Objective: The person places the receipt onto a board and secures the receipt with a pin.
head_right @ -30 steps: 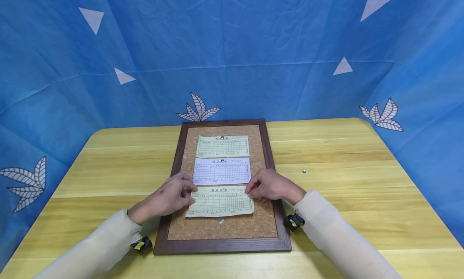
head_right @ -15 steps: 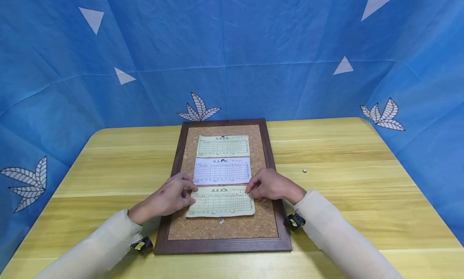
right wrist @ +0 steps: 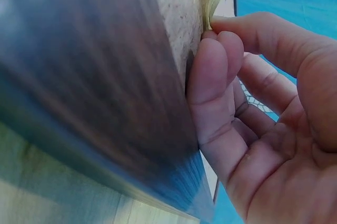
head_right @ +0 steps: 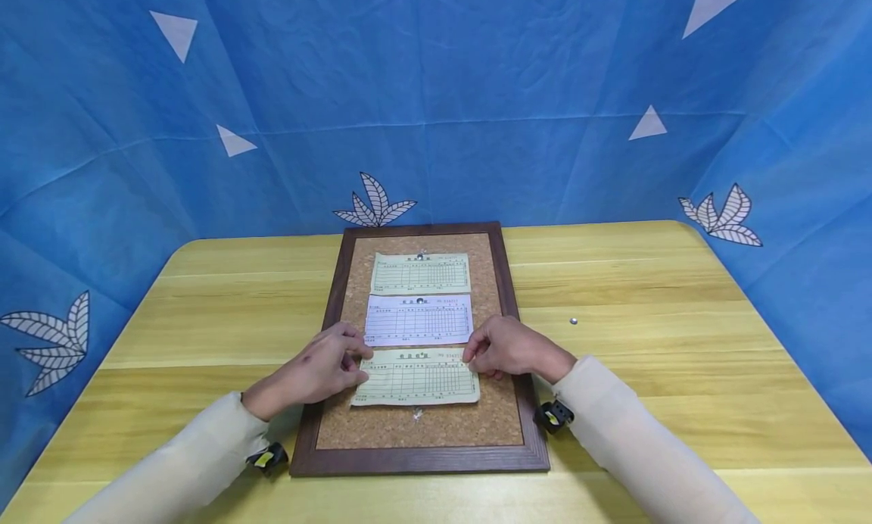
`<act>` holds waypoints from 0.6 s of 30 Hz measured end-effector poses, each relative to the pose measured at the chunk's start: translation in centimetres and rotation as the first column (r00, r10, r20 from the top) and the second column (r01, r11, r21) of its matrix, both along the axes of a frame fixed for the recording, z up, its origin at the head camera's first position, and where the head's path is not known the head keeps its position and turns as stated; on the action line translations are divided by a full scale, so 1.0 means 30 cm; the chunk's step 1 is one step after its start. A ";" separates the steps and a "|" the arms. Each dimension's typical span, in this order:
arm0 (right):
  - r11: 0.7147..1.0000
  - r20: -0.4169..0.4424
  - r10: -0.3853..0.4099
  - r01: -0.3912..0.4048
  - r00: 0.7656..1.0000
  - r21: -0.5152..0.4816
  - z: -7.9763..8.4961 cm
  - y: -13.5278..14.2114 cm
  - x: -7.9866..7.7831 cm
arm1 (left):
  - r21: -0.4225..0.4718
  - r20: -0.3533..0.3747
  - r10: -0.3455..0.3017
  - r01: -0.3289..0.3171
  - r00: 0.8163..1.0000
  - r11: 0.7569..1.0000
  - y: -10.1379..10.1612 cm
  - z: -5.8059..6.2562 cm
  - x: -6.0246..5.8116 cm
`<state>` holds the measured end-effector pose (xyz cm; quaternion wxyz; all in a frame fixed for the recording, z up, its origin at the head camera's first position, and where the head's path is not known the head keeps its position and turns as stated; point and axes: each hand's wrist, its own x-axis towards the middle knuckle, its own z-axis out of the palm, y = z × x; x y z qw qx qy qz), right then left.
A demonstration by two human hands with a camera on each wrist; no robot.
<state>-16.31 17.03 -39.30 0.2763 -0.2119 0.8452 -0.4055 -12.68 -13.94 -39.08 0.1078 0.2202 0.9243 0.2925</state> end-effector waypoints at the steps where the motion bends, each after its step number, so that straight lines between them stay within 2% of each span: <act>1: 1.000 -0.003 0.001 -0.001 1.000 -0.001 0.001 0.000 0.001 | 0.000 -0.001 0.001 -0.001 1.000 1.000 0.000 0.000 0.000; 11: 1.000 -0.010 0.012 -0.013 1.000 -0.007 0.002 0.002 0.005 | -0.001 0.065 0.051 -0.051 0.997 0.999 0.001 -0.005 0.004; 18: 1.000 -0.005 0.011 -0.012 1.000 -0.010 0.006 0.013 0.006 | 0.019 0.104 0.047 -0.049 0.993 0.999 -0.003 -0.004 0.004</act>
